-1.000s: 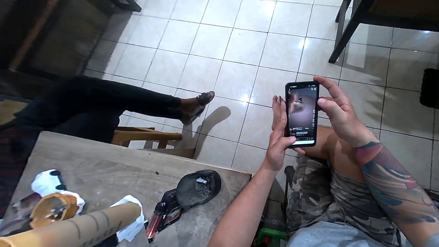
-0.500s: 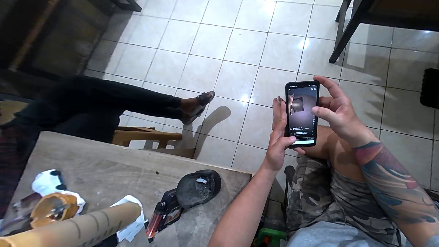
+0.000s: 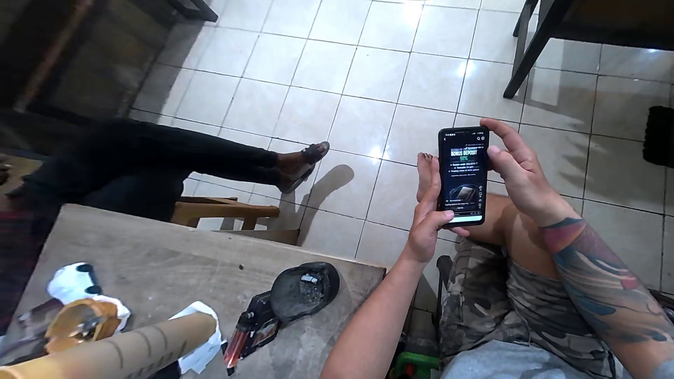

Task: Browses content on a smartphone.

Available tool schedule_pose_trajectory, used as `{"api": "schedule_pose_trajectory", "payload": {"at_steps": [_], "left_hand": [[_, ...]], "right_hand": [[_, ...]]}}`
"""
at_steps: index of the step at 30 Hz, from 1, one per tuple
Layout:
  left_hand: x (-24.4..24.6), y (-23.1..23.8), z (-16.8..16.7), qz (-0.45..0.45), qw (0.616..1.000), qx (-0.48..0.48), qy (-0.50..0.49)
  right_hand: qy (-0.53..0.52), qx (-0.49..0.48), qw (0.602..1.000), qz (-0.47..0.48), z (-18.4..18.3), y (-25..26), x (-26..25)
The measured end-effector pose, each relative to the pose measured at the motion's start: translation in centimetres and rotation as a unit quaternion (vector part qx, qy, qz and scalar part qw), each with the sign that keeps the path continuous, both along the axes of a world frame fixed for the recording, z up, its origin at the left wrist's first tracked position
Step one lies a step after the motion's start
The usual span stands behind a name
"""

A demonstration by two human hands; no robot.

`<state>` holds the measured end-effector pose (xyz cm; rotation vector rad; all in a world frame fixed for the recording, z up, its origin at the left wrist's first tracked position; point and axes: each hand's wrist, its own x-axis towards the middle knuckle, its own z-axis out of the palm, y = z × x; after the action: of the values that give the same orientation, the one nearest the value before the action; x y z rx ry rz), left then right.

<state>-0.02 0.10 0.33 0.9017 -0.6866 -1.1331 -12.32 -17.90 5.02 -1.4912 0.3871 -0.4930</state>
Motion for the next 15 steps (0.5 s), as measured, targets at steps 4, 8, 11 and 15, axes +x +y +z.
{"api": "schedule_pose_trajectory", "payload": {"at_steps": [4, 8, 11, 15], "left_hand": [[0.00, -0.03, 0.05, -0.002, 1.000, -0.005, 0.000], [-0.02, -0.01, 0.12, 0.001, 1.000, -0.003, 0.000], [0.01, 0.00, 0.07, -0.001, 1.000, -0.003, -0.003], [0.01, -0.03, 0.23, 0.003, 1.000, 0.000, 0.007]], "right_hand": [[-0.005, 0.007, 1.000, 0.001, -0.16, -0.09, 0.01], [-0.012, 0.007, 1.000, 0.003, -0.23, -0.05, -0.09], [-0.012, 0.016, 1.000, 0.010, -0.14, -0.02, -0.13], [-0.004, 0.011, 1.000, 0.009, 0.11, 0.16, -0.02]]}}
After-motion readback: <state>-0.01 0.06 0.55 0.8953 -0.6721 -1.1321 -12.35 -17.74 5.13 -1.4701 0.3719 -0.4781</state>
